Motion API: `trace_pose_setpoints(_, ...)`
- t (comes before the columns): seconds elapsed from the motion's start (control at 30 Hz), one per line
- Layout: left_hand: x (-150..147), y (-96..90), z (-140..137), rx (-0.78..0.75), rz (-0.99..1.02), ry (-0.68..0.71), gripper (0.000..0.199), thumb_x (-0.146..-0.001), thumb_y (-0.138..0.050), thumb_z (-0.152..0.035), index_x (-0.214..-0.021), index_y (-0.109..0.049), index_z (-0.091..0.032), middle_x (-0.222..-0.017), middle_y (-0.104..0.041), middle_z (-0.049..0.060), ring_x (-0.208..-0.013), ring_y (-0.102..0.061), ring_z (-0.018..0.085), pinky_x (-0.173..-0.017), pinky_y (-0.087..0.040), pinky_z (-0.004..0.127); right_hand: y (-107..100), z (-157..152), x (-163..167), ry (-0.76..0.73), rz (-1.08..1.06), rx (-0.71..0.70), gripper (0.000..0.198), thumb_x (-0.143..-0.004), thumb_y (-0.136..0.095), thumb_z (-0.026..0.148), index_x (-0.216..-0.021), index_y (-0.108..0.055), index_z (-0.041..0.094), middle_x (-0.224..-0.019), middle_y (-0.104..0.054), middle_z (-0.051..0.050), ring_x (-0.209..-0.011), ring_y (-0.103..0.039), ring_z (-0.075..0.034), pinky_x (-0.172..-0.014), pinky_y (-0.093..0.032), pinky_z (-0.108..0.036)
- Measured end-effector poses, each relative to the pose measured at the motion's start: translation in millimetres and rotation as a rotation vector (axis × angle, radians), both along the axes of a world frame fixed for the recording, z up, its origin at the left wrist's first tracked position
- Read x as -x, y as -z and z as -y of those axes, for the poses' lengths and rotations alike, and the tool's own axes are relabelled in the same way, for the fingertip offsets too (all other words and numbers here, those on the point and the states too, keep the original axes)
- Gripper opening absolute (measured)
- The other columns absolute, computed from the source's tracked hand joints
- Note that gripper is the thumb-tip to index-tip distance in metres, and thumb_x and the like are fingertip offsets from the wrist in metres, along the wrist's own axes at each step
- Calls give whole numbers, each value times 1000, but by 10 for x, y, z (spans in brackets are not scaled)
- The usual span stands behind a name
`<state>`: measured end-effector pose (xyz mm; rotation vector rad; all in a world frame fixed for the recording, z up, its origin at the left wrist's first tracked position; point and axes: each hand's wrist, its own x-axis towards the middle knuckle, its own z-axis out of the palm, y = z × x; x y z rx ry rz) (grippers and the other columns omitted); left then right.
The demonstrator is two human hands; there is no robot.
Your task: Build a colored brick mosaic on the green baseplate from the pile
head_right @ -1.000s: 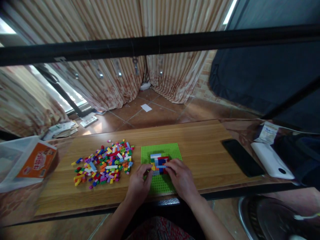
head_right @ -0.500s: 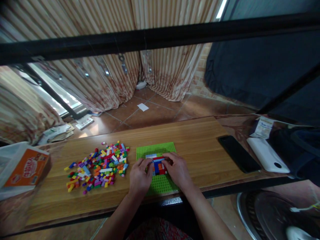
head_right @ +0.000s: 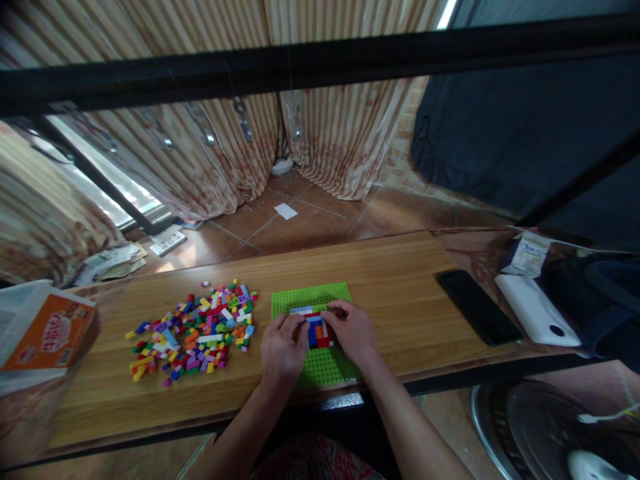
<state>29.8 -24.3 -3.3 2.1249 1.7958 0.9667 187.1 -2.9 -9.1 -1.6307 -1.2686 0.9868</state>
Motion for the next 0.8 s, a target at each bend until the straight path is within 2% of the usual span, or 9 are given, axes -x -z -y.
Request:
trace_pose_setpoints(0.13,5,25,11,-62,23,31,14,-87,-53,-21,-96,-63,-19,-90,-64,6,-84,-58,20,-76,-46,34,19,-36,-26,-3,-9,19,28,-69,-70,39,-86,-71,17,-79,-73,-6,-70,-67,-19,-68,-53,-33)
trace_pose_setpoints(0.3,17,67,58,-142,-79,141,23,-87,-50,-18,-106,-63,-20,-98,-66,8,-87,-57,21,-77,-45,36,33,-37,-27,1,32,27,26,-70,-69,38,-86,-71,17,-80,-73,-6,-72,-67,-19,-70,-53,-34)
trace_pose_setpoints(0.57,9,24,141,-131,-374,150,29,-90,-45,-19,-115,-60,-18,-105,-64,11,-86,-55,23,-74,-42,38,22,-31,-13,-10,45,29,25,-71,-68,39,-83,-71,18,-80,-74,-6,-72,-68,-20,-69,-54,-34)
trace_pose_setpoints(0.8,-16,-27,194,-43,-308,132,34,-89,-46,-21,-121,-56,-18,-109,-63,11,-89,-54,24,-76,-44,40,9,-49,-76,-60,96,2,29,-69,-69,44,-82,-72,18,-79,-74,-7,-71,-69,-22,-67,-54,-35)
